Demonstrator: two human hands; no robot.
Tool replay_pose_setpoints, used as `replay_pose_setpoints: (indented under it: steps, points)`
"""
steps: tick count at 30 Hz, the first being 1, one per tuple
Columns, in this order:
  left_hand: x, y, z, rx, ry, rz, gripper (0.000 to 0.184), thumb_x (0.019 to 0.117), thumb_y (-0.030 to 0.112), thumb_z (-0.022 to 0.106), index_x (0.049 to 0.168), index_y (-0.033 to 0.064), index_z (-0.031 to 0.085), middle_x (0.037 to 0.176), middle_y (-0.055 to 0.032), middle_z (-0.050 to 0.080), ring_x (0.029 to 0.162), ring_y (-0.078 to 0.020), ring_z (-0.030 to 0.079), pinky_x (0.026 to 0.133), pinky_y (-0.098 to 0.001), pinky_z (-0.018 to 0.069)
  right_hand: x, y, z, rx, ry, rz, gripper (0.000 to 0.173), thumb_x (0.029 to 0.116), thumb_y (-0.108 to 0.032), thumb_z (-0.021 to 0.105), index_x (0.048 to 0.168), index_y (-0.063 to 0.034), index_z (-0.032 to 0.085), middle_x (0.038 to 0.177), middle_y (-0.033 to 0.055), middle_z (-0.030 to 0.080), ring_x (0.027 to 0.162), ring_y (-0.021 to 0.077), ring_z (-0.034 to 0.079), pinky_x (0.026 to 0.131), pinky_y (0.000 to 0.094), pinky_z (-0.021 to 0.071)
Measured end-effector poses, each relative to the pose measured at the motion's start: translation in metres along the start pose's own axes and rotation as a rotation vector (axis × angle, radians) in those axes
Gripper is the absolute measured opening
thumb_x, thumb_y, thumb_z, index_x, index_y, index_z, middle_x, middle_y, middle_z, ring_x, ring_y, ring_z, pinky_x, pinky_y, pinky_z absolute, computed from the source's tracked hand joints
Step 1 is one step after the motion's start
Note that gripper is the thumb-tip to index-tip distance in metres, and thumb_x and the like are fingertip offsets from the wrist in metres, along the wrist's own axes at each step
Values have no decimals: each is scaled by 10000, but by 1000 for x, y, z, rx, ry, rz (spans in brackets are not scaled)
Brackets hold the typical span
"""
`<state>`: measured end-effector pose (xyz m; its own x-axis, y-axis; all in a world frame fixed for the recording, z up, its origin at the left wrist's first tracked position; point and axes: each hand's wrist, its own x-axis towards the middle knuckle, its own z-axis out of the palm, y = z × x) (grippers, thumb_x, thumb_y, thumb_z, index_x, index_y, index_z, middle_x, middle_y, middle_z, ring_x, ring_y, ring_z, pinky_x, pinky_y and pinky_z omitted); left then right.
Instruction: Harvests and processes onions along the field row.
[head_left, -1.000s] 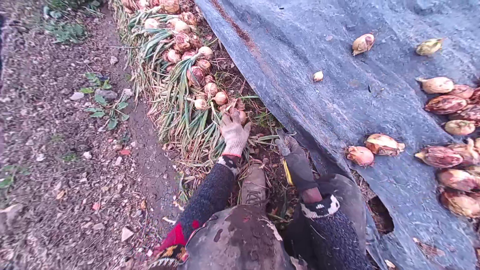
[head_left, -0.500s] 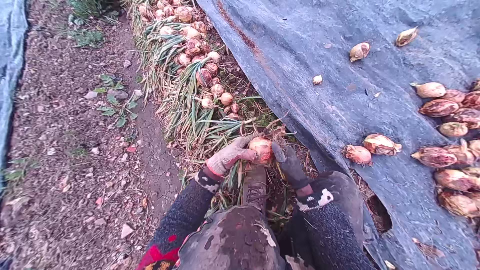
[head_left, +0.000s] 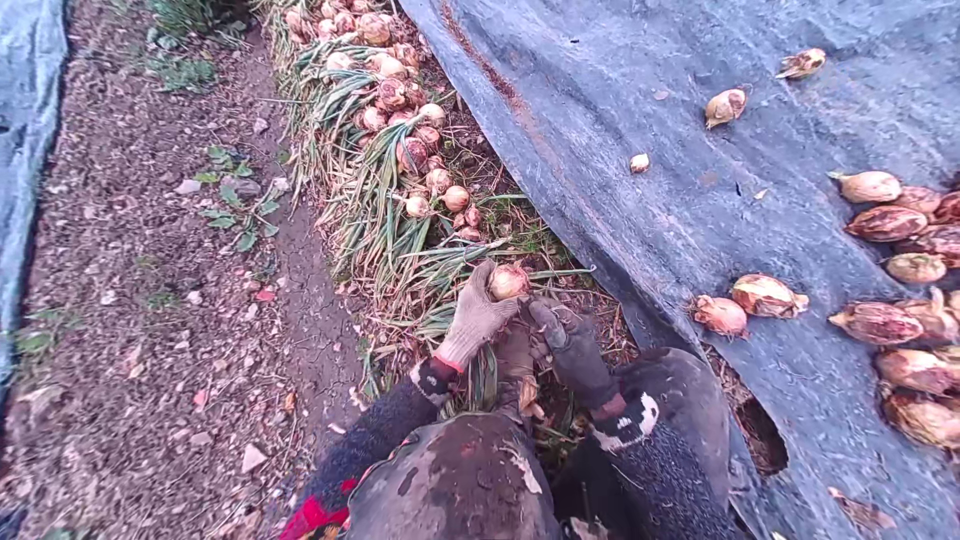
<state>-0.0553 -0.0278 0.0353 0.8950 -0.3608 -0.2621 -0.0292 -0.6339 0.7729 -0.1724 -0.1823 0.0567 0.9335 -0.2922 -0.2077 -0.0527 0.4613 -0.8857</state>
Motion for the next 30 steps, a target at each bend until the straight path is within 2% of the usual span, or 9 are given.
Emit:
replay_pose_setpoints:
  steps: [2, 5, 8, 13, 16, 20, 24, 26, 30]
  points:
    - [18, -17, -12, -458, 38, -298, 647, 853, 292, 813, 1394, 47, 556, 1172, -95, 713, 991, -143, 701, 828, -310, 597, -3, -4, 8, -95, -22, -65, 389, 1047, -316, 570, 1298, -33, 662, 906, 54, 708, 596, 104, 607, 530, 290, 562]
    - [29, -8, -39, -691, 13, -380, 448, 949, 170, 705, 1348, 19, 566, 978, -162, 710, 734, -220, 686, 608, -347, 593, 12, 13, -12, -905, -72, 119, 1085, 852, -860, 430, 1642, -151, 206, 1365, 104, 649, 1032, 231, 720, 854, 513, 595]
    - [36, 18, -38, -315, 84, -209, 425, 931, 255, 748, 1271, 23, 643, 950, -102, 748, 761, -192, 737, 670, -363, 647, 23, 25, -20, -969, -153, 389, 926, 927, -823, 301, 1645, -244, 220, 1550, 162, 475, 1249, 361, 622, 1005, 621, 503]
    - [2, 59, -5, 538, -197, 192, 346, 965, 352, 609, 1277, 228, 694, 1270, 20, 706, 1135, -125, 678, 955, -434, 573, 26, 43, -3, 97, 119, 554, 654, 1044, -652, 271, 1106, -103, 621, 720, 66, 593, 537, 153, 552, 467, 333, 507]
    - [-18, 70, 18, 663, -324, 281, 385, 971, 299, 575, 1345, 239, 642, 1228, -33, 683, 1068, -200, 687, 830, -455, 594, 20, 37, -7, 204, 319, 611, 371, 1113, -329, 352, 1148, -72, 617, 828, 38, 615, 667, 107, 589, 588, 303, 534]
    - [4, 72, 17, 507, -236, 367, 287, 1001, 313, 590, 1238, 199, 704, 1209, -16, 702, 1063, -142, 691, 865, -395, 594, 31, 14, -22, 670, 236, 663, 872, 892, -870, 124, 835, -127, 576, 581, 34, 527, 425, 141, 509, 365, 303, 456]
    - [55, 93, -8, 531, 19, 559, 211, 991, 212, 590, 1114, 186, 759, 1073, -37, 704, 968, -170, 691, 774, -378, 600, 24, -16, -32, 1011, 100, 405, 819, 949, -802, 160, 989, -126, 622, 626, 33, 545, 460, 144, 553, 402, 294, 498]
    - [90, 87, -53, 757, 237, 395, 202, 977, 189, 593, 1100, 177, 752, 1081, -95, 689, 945, -267, 693, 723, -481, 590, 19, -43, -51, 1055, 73, 66, 789, 985, -745, 252, 1258, -107, 626, 621, 28, 591, 475, 159, 611, 441, 336, 557]
    - [113, 52, -129, 1209, -33, -186, 259, 869, 325, 727, 1072, 173, 777, 1338, -209, 618, 1264, -507, 530, 939, -774, 426, 19, -59, -92, 799, 122, -333, 640, 972, -717, 389, 1132, -169, 680, 765, 44, 679, 602, 183, 664, 522, 350, 573]
